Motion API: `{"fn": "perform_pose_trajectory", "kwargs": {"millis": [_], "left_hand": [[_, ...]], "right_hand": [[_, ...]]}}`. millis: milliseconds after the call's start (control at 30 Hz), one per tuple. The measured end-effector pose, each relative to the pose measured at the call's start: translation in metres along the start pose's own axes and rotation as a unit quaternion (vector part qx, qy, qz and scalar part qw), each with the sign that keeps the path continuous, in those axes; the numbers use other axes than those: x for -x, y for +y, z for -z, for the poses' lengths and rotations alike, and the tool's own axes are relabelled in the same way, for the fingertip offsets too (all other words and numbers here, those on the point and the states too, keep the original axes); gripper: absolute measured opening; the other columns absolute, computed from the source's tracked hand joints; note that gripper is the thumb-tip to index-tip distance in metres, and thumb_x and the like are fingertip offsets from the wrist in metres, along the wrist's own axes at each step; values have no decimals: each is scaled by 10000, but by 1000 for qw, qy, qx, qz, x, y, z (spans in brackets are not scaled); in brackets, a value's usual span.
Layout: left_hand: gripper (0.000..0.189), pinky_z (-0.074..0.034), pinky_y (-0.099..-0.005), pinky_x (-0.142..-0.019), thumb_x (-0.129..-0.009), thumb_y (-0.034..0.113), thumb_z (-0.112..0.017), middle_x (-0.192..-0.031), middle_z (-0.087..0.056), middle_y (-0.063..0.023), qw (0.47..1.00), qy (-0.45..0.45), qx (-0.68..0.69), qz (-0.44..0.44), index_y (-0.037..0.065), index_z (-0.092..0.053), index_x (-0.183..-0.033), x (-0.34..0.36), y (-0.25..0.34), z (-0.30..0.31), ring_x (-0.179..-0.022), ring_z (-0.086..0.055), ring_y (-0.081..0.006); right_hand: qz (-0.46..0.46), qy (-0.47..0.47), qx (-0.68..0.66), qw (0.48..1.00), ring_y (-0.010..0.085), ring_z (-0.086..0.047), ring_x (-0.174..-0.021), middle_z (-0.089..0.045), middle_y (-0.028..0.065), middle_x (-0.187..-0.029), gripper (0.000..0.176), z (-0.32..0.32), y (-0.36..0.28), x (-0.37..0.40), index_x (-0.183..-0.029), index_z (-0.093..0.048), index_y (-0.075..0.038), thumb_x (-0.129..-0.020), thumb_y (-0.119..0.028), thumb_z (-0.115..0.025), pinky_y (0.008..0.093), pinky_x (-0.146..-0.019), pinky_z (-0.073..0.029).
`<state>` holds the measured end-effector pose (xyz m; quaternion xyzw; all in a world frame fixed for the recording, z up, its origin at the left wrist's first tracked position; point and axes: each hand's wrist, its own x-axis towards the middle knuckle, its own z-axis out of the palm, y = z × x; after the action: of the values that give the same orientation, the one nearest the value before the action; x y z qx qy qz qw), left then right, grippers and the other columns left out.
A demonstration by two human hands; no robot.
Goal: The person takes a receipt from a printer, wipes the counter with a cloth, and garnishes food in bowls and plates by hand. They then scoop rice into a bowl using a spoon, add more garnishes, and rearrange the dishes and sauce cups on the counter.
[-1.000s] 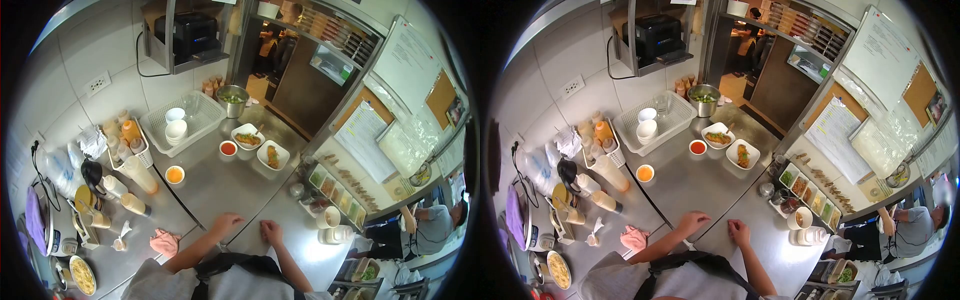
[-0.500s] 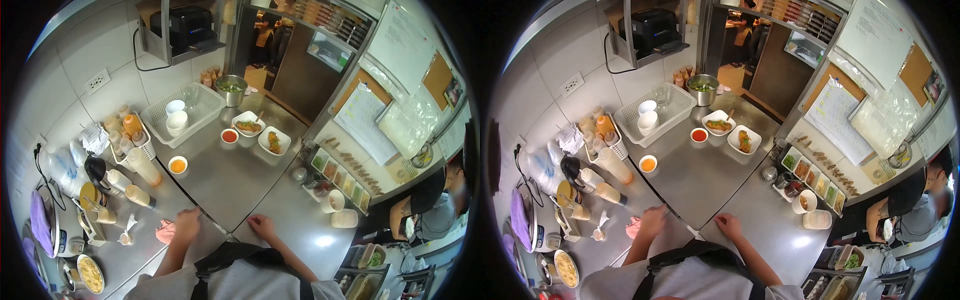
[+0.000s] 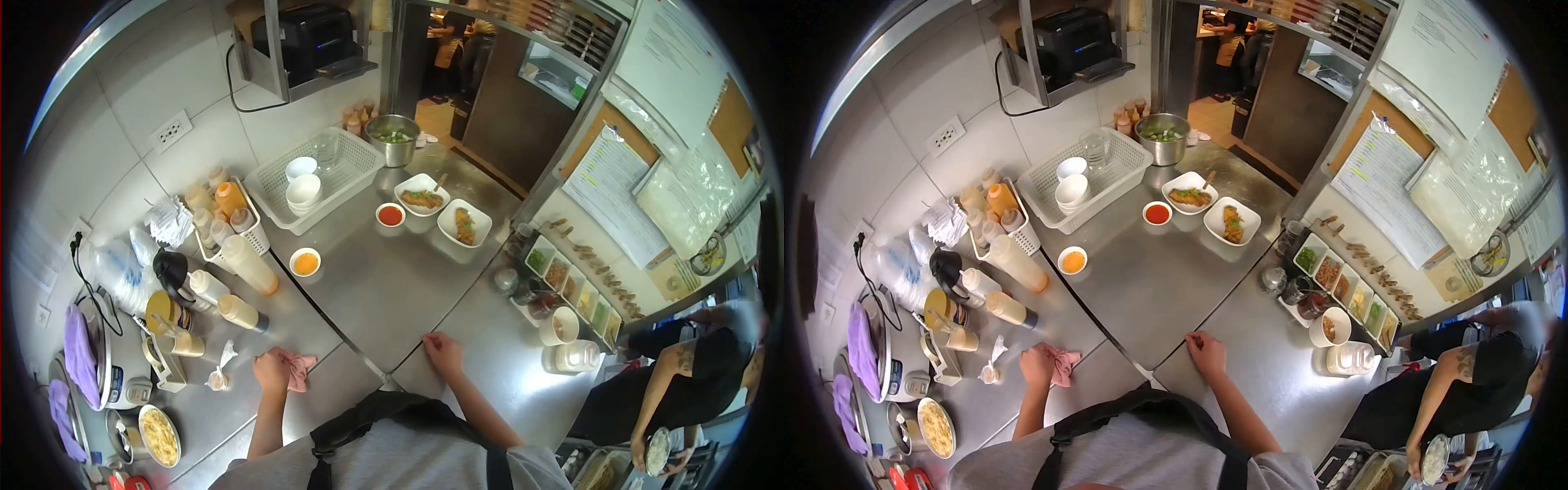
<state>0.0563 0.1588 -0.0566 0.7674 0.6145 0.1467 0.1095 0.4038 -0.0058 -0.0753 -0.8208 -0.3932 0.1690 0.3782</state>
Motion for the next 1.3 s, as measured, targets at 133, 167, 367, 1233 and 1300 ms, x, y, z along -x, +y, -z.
{"fn": "perform_pose_trajectory", "kwargs": {"millis": [133,167,367,1233,1300], "left_hand": [[291,-447,-385,-767,-614,132,-722,-833,-658,-93,999,-41,-25,-24,141,-666,-899,-15,17,11,-837,-607,-273],[391,-452,-394,-795,-599,139,-744,-902,-655,-112,998,-35,-23,-48,132,-655,-980,-18,29,16,-901,-597,-284],[443,-410,-434,-934,-795,293,-685,-1075,-605,-173,929,-58,177,-319,95,-583,-1178,-17,192,5,-1064,-539,-340],[388,-448,-309,-842,-950,380,-488,-954,-686,-67,586,-702,161,-372,54,-691,-1003,46,269,-139,-885,-598,-163],[387,-449,-309,-840,-950,377,-488,-953,-686,-67,586,-705,162,-366,52,-691,-1003,47,269,-141,-883,-598,-162]], "right_hand": [[-24,9,-40,999,188,-647,-619,-685,80,-721,212,-7,11,2,-910,-695,-101,-832,-297,-671,322,-594,-499],[-24,6,-36,999,187,-651,-636,-689,82,-741,224,-11,17,2,-917,-695,-99,-831,-304,-671,325,-601,-501],[103,-238,56,964,223,-663,-778,-688,115,-890,240,-36,-25,11,-971,-682,-85,-849,-286,-636,364,-690,-515],[108,-307,-44,945,238,-657,-818,-679,115,-914,209,-35,19,37,-976,-678,-80,-847,-233,-618,368,-715,-512],[108,-307,-47,945,238,-656,-819,-678,115,-914,207,-36,19,37,-975,-678,-80,-846,-230,-618,368,-715,-512]]}}
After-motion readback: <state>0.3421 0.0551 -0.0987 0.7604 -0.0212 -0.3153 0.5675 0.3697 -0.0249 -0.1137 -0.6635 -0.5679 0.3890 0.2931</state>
